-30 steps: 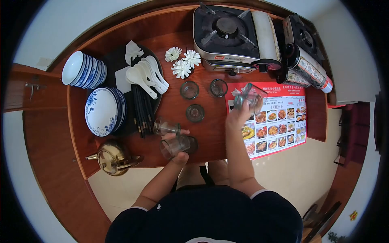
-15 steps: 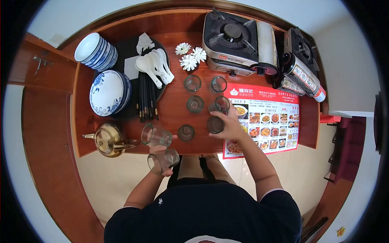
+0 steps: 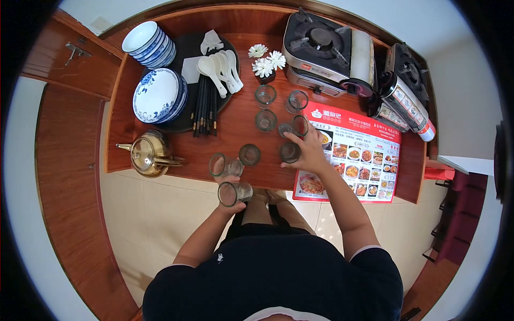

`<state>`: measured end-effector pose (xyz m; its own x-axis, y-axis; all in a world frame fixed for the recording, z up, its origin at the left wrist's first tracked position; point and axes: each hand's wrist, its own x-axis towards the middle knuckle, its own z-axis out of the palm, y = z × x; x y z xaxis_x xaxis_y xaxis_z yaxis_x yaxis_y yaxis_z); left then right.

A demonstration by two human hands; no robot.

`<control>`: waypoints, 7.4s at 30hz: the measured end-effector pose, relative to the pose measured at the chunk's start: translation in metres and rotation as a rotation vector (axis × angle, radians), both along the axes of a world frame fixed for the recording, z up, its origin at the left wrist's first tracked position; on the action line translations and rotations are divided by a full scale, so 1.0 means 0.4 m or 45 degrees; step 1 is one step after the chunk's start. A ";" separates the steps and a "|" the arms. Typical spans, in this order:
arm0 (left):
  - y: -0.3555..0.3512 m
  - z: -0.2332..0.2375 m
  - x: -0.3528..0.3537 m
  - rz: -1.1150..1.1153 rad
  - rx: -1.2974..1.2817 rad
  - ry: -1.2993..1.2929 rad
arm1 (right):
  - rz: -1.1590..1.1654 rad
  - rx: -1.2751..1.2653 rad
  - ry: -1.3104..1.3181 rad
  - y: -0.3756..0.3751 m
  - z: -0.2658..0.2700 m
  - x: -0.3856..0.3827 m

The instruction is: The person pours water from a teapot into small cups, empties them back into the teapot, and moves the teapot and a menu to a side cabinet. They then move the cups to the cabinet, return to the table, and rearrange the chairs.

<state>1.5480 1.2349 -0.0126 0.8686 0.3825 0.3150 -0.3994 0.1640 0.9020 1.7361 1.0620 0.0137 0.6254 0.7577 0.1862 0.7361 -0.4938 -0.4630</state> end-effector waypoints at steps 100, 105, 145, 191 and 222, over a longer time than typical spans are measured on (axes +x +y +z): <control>-0.478 0.310 -1.945 4.281 -0.170 -1.461 | 2.363 -0.983 1.869 0.907 0.190 -2.781; -0.486 0.289 -1.978 4.424 -0.138 -1.342 | 2.158 -1.267 2.350 0.815 0.165 -2.964; -0.733 0.328 -2.356 4.514 0.061 -1.786 | 1.552 -1.595 2.483 0.497 0.235 -3.427; -1.292 0.305 -1.165 5.036 -0.343 -1.286 | 3.210 -2.261 0.662 -0.469 0.089 -2.428; -2.699 0.359 -1.841 4.081 -0.514 -1.059 | 1.434 -1.048 2.675 -1.238 0.245 -2.132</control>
